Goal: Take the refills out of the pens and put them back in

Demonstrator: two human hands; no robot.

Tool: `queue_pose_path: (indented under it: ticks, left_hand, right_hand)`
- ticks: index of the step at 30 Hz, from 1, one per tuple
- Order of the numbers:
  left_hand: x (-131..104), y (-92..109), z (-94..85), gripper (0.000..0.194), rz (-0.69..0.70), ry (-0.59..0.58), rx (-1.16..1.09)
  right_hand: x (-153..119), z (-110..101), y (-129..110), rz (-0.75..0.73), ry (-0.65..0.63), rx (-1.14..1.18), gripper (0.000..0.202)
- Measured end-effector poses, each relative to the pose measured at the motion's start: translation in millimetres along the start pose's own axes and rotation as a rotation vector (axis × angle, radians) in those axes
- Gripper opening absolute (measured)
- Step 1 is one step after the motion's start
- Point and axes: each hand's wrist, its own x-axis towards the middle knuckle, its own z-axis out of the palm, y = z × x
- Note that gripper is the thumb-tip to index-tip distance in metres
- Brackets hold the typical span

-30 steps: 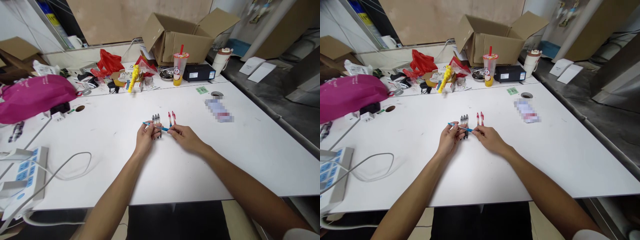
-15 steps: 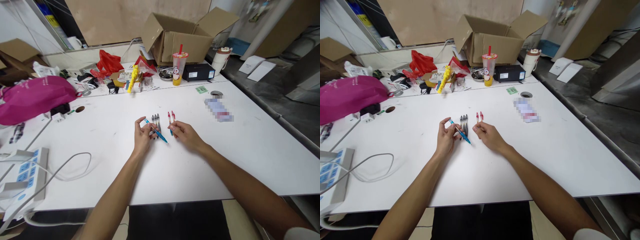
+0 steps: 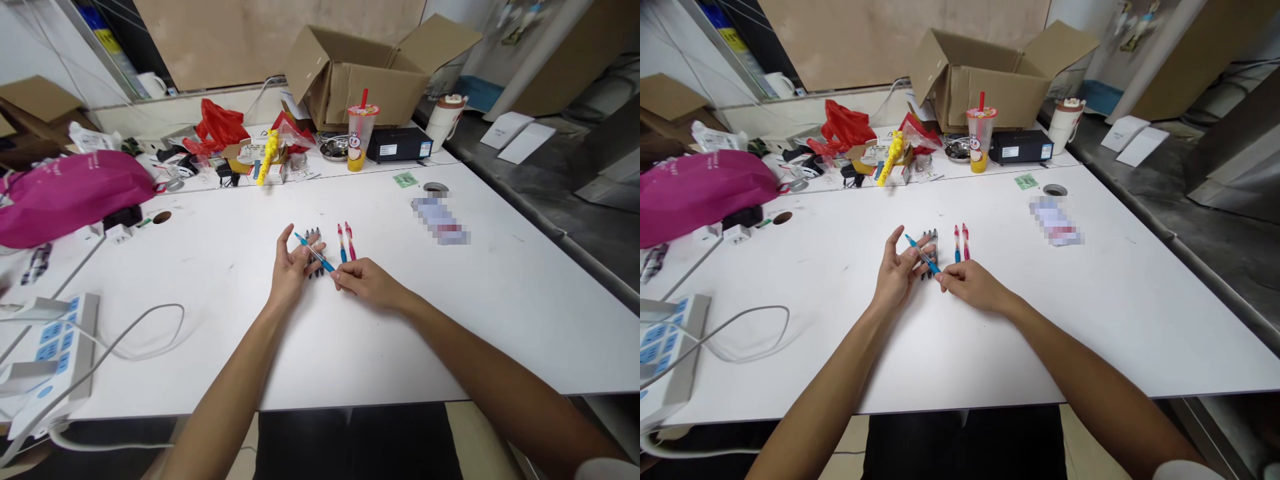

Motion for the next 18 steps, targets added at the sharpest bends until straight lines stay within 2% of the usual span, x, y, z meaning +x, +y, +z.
queue_pose_path:
  ticks: [3,5,8,12,18]
  left_hand:
    - [2.6,-3.3,-5.5,0.051,0.045,0.139,0.112]
    - [4.5,-4.2,-9.1,0.035,0.028,0.197,0.153]
    - [5.4,-3.0,-10.3,0.023,-0.002,0.222,0.166]
    - [3.2,0.6,-5.5,0.019,-0.014,0.217,0.176]
    - [1.6,3.0,-2.5,0.014,-0.019,0.212,0.179]
  right_hand:
    - [2.0,4.7,-1.1,0.052,0.268,-0.347,0.046]
    - [4.3,9.1,-0.6,0.095,0.348,-0.588,0.047]
    - [8.5,16.8,1.0,0.158,0.328,-0.815,0.048]
    - [15.1,25.8,2.0,0.176,0.296,-0.976,0.05]
    - [22.5,26.5,0.8,0.151,0.283,-0.948,0.055]
